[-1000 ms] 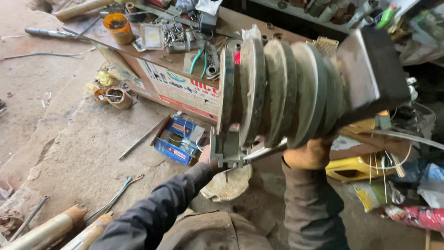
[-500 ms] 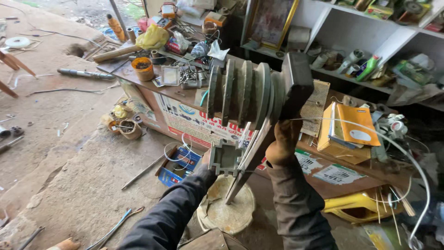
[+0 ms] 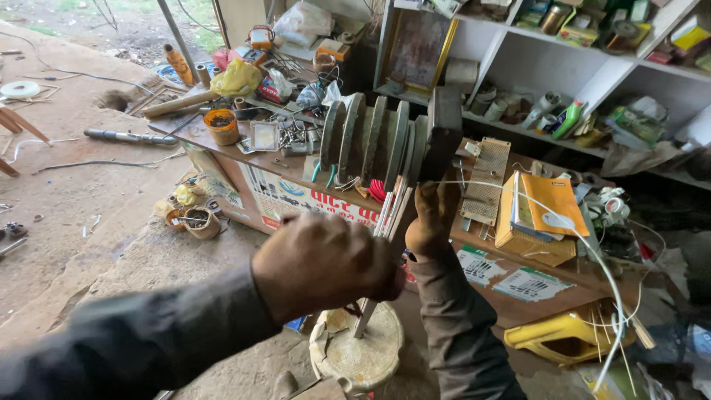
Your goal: The person wraps white wire around the ribbed body of a large insulator mounted on a metal stand, pulling the wire taut and guiding it between the fins. They occasionally reach to the workbench for the wire spool and wipe or handle a red cloth while continuing to wind the wire by hand.
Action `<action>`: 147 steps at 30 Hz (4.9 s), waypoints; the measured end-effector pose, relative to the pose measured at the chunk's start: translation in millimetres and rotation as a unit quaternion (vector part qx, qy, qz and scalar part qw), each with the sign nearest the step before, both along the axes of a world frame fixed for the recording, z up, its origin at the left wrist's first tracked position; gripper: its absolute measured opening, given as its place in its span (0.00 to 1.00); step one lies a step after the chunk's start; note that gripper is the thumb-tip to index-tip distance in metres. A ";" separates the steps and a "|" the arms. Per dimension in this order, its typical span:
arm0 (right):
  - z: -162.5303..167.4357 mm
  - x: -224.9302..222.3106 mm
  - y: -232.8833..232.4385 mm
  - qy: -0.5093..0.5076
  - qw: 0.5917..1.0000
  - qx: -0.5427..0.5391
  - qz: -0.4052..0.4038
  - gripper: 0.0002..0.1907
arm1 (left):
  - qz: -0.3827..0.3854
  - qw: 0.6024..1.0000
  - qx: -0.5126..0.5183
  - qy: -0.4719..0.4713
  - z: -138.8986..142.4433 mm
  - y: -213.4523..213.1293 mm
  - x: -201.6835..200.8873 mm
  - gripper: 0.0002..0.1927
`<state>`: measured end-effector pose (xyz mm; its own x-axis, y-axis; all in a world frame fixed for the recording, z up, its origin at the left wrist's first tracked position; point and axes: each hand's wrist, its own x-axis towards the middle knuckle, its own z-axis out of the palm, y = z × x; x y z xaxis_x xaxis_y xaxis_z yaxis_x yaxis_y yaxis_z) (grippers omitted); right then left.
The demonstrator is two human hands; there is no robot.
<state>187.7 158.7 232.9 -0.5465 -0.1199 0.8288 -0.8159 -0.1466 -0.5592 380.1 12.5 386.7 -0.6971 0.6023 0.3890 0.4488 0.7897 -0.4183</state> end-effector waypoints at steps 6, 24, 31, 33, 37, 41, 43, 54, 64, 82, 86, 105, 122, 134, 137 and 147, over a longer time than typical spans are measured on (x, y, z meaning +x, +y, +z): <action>2.0 35.4 20.2 0.093 0.989 0.080 -0.084 0.23 | -0.089 0.981 -0.081 0.150 172.4 6.4 -61.7 0.23; -18.3 12.5 66.9 -0.242 0.929 -0.207 0.190 0.37 | 0.050 0.855 0.363 -0.367 -370.9 -31.5 -178.5 0.16; -28.1 7.8 64.8 -0.186 0.957 -0.178 0.132 0.34 | -0.176 0.372 0.770 -0.488 -380.5 -28.6 -148.6 0.19; -31.6 9.5 62.4 -0.180 0.960 -0.171 0.127 0.33 | -0.173 0.316 0.783 -0.508 -389.4 -24.4 -147.9 0.24; -36.6 11.2 56.4 -0.166 0.968 -0.150 0.113 0.31 | -0.286 0.081 0.806 -0.512 -393.6 -34.5 -154.5 0.30; -35.3 7.7 51.3 -0.157 0.973 -0.142 0.095 0.29 | -0.258 0.143 0.838 -0.459 -370.3 -59.7 -149.9 0.38; -33.1 4.8 50.4 -0.152 0.975 -0.138 0.088 0.28 | -0.244 0.166 0.837 -0.461 -353.2 -67.6 -143.6 0.40; -39.9 11.0 61.9 -0.124 0.980 -0.150 0.043 0.23 | -0.053 0.815 0.526 -0.235 -287.7 -64.9 -115.0 0.22; -51.6 -6.0 60.5 -0.103 0.985 -0.138 0.005 0.19 | -0.094 0.783 0.550 -0.275 -296.3 -67.6 -162.5 0.10; -69.1 -52.9 52.7 -0.078 0.992 -0.093 -0.036 0.13 | 0.118 0.862 0.375 -0.319 -378.8 -43.9 -237.7 0.15; -73.5 -42.0 57.7 -0.051 0.994 -0.069 -0.069 0.12 | 0.063 0.876 0.420 -0.231 -414.5 -25.7 -208.3 0.13; -27.9 -49.5 8.4 0.034 0.998 -0.022 -0.055 0.22 | -0.153 0.964 -0.056 0.213 82.6 -12.7 -98.6 0.14; -69.4 -17.3 51.1 -0.273 0.922 -0.183 0.205 0.32 | 0.074 0.909 0.354 -0.206 -170.1 -88.9 -289.3 0.14; -59.9 -58.9 19.3 -0.084 0.974 -0.187 0.099 0.26 | 0.139 0.791 0.282 -0.525 -362.4 29.6 -27.8 0.15; -78.9 -92.9 11.4 0.023 0.996 -0.064 -0.055 0.14 | 0.034 0.824 0.303 -0.477 -243.8 25.8 -12.4 0.19; -77.1 -68.7 20.2 0.175 0.948 0.115 -0.240 0.16 | -0.225 0.943 0.100 0.223 110.5 -18.8 -94.3 0.17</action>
<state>119.0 178.9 155.8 -0.2800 -0.1264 0.9516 -0.8994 0.3812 -0.2139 285.8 -6.4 497.2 -0.1285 0.6810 0.7210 0.5717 0.6449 -0.5072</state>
